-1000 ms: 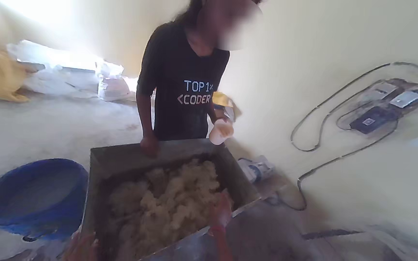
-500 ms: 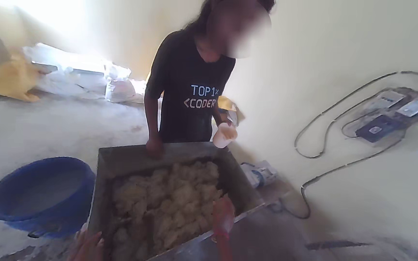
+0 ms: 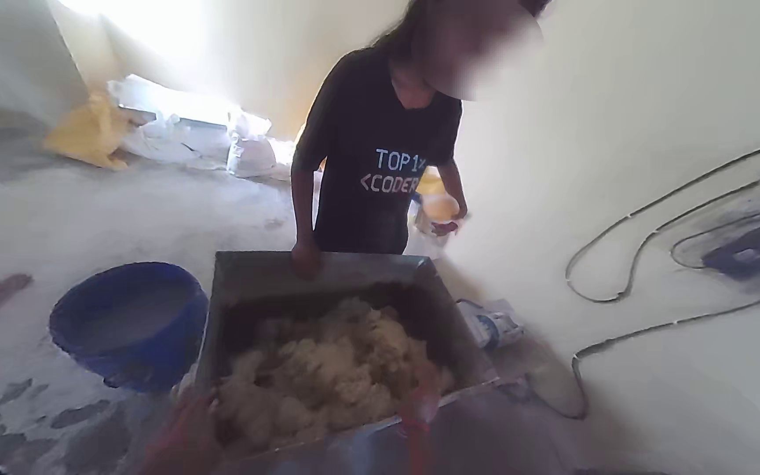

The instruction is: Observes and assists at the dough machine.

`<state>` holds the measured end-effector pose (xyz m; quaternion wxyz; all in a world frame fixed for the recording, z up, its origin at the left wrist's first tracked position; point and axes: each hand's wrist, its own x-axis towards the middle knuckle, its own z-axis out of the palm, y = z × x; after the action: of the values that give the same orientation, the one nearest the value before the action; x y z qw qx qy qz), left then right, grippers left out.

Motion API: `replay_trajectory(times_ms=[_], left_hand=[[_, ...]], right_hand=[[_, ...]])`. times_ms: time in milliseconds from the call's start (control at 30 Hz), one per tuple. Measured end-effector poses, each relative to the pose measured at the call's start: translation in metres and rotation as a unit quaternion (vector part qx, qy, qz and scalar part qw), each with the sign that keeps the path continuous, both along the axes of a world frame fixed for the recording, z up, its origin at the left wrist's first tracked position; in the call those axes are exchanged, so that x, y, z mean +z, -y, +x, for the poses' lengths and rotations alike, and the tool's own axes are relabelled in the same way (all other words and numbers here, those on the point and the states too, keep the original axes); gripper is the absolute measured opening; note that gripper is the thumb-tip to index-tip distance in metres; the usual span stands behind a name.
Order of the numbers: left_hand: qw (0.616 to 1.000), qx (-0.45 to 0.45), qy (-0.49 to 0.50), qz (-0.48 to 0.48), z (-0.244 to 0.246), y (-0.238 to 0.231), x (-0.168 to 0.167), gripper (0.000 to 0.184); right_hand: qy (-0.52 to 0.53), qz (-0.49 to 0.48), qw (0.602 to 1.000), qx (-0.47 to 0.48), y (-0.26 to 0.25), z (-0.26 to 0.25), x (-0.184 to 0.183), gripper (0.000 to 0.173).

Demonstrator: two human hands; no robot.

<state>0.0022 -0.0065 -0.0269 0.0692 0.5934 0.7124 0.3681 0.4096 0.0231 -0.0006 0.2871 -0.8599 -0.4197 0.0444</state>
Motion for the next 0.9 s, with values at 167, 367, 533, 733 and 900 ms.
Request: replay_trajectory(times_ms=[167,367,533,733,900], left_hand=[[0.999,-0.011,0.031,-0.002,0.0009,0.0009,0.0083,0.037],[1.000,0.003,0.027,-0.007,0.0024,0.0018,0.0057,0.037],[0.999,0.004,0.033,-0.013,0.0024,0.0002,0.0100,0.038],[1.000,-0.003,0.029,-0.005,-0.0001,-0.0014,0.0080,0.043],[0.999,0.003,0.034,0.006,-0.0007,-0.0004,0.0045,0.043]], right_hand=[[0.012,-0.006,1.000,0.001,-0.0069,0.0000,-0.0001,0.056],[-0.022,-0.026,0.999,-0.003,-0.0047,-0.0001,0.0034,0.058],[-0.027,-0.017,0.999,0.014,-0.0040,0.0014,0.0035,0.056],[-0.004,0.011,1.000,0.014,-0.0065,0.0005,-0.0022,0.057],[0.017,0.013,1.000,0.018,-0.0074,0.0014,-0.0048,0.048]])
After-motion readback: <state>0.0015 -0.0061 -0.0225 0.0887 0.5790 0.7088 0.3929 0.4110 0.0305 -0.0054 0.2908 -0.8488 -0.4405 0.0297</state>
